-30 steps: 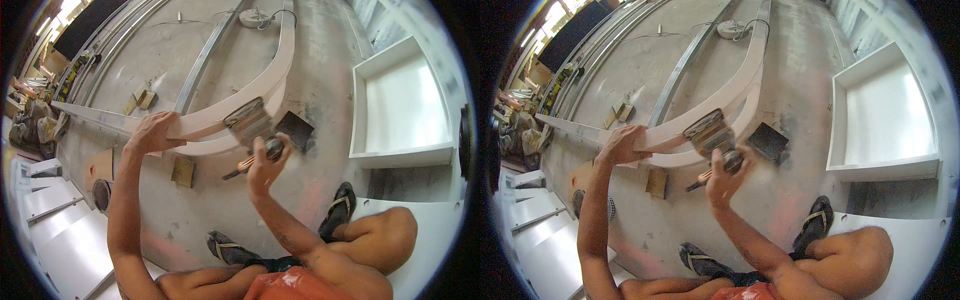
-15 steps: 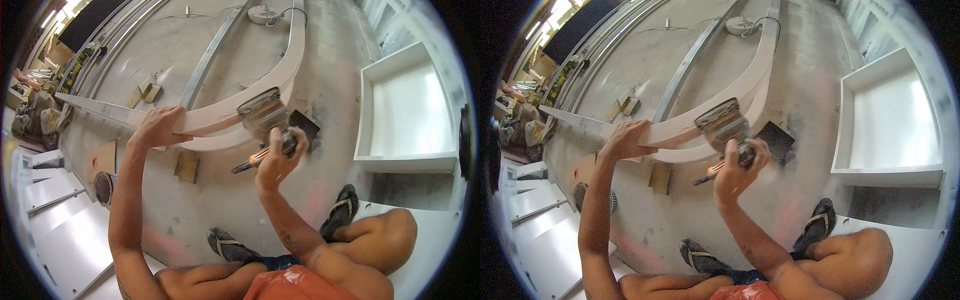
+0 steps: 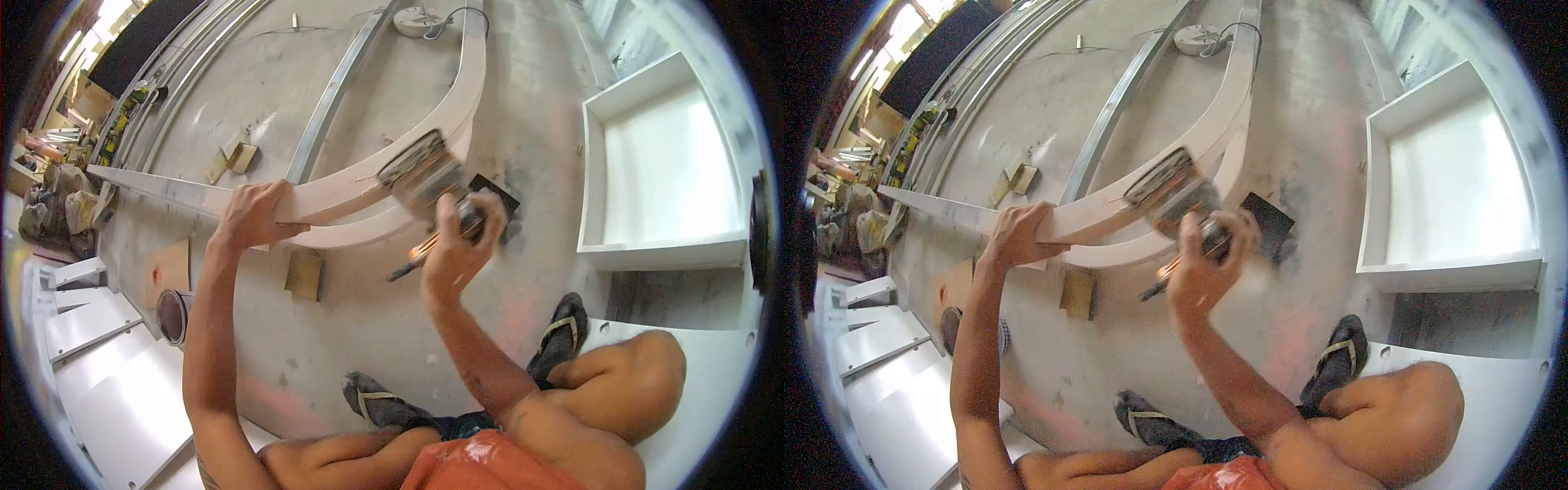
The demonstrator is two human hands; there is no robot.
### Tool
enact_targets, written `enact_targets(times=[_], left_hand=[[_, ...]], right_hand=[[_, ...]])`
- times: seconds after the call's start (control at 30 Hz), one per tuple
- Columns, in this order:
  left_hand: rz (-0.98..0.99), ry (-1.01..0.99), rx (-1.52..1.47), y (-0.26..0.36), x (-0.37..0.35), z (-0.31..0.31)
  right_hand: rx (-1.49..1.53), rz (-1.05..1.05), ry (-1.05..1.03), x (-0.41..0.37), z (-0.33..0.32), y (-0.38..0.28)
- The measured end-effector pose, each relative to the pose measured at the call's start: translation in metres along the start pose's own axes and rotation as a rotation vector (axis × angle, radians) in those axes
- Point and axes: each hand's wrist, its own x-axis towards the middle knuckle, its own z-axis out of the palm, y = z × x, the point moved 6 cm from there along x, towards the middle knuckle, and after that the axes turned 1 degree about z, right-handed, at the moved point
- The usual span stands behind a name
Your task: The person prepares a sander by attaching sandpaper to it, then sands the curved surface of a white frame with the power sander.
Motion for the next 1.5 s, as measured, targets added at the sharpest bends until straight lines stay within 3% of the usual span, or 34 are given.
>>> enact_targets(times=[0.07, 0.13, 0.27, 0.33, 0.43, 0.67, 0.8, 0.87, 1.1, 1.2, 1.3, 1.5], left_hand=[[-0.011, -0.008, 0.0, -0.001, 0.0, 0.003], [-0.017, -0.009, 0.005, 0.002, 0.0, 0.002], [0.01, 0.052, 0.083, 0.003, 0.0, 0.0], [0.014, 0.05, 0.068, 0.003, -0.002, 0.001], [0.016, 0.025, 0.007, 0.004, 0.0, 0.0], [0.075, 0.114, 0.052, 0.005, -0.002, -0.001], [0.095, 0.126, 0.028, 0.005, -0.002, -0.001], [0.102, 0.135, 0.037, 0.005, -0.002, -0.001], [0.026, 0.081, 0.026, 0.004, -0.001, 0.001], [0.05, 0.105, 0.036, 0.004, -0.001, 0.0], [0.05, 0.087, 0.046, 0.004, 0.0, 0.0], [0.001, 0.046, 0.025, 0.002, 0.0, 0.003]], right_hand=[[0.02, 0.068, 0.006, 0.027, -0.005, 0.003], [0.269, 0.354, -0.004, 0.042, -0.004, 0.019], [0.155, 0.229, 0.015, 0.03, -0.005, 0.018], [-0.004, 0.023, 0.039, 0.003, -0.002, 0.006], [0.004, -0.106, -0.033, -0.047, 0.01, -0.014], [0.144, 0.037, -0.261, -0.122, 0.025, -0.026], [0.109, 0.026, -0.224, -0.117, 0.021, -0.008], [0.107, 0.086, -0.122, -0.099, 0.012, 0.011], [0.086, 0.041, -0.068, -0.019, -0.001, 0.031], [0.265, 0.234, 0.011, -0.011, -0.002, 0.041], [0.038, 0.039, 0.013, -0.032, -0.003, 0.037], [0.071, 0.059, -0.088, -0.105, 0.014, 0.022]])
